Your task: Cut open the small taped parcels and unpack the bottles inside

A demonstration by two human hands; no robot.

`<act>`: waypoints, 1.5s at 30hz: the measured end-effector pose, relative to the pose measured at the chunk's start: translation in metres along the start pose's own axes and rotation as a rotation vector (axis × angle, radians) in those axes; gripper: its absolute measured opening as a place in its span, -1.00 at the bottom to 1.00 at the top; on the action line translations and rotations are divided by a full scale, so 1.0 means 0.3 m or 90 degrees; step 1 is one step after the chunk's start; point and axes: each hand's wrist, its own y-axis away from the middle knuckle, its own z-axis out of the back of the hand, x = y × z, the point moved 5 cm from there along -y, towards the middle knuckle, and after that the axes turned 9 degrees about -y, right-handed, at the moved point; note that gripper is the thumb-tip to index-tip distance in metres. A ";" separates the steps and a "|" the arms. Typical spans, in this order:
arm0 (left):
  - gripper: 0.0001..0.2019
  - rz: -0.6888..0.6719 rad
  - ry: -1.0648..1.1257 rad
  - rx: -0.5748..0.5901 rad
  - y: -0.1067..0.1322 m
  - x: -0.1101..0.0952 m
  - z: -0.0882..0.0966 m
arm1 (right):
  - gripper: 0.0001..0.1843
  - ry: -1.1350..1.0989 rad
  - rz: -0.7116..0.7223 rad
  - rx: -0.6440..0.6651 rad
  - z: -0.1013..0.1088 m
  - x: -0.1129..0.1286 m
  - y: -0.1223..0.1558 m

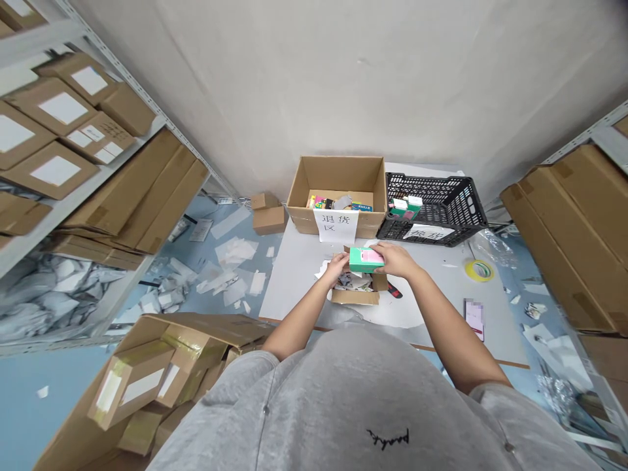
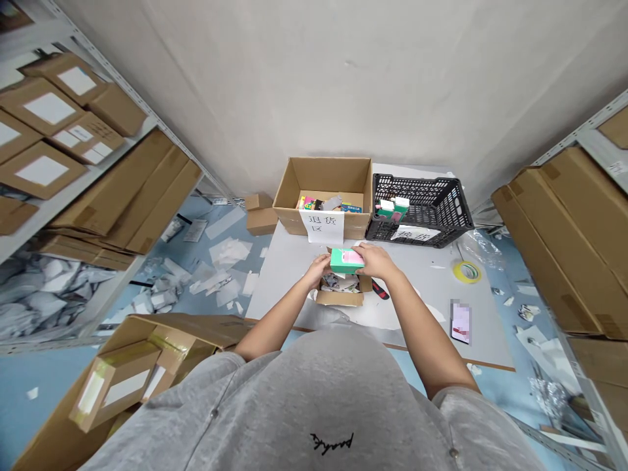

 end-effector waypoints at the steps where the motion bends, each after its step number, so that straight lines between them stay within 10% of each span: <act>1: -0.52 0.013 0.019 0.003 0.000 0.009 -0.003 | -0.17 0.002 0.001 -0.001 0.002 0.000 -0.001; 12: -0.52 0.029 -0.010 0.166 -0.015 0.024 -0.033 | -0.26 0.021 0.013 -0.001 0.005 -0.011 0.025; 31: -0.50 -0.238 0.040 -0.311 -0.032 -0.137 0.088 | -0.21 -0.078 -0.042 -0.171 -0.092 -0.023 0.052; 39: -0.40 -0.161 0.247 -0.221 -0.051 -0.135 0.028 | -0.22 -0.087 -0.082 -0.214 -0.141 -0.028 0.035; 45: -0.37 -0.168 0.274 -0.307 -0.049 -0.143 0.072 | -0.13 -0.141 -0.090 -0.213 -0.180 -0.028 0.042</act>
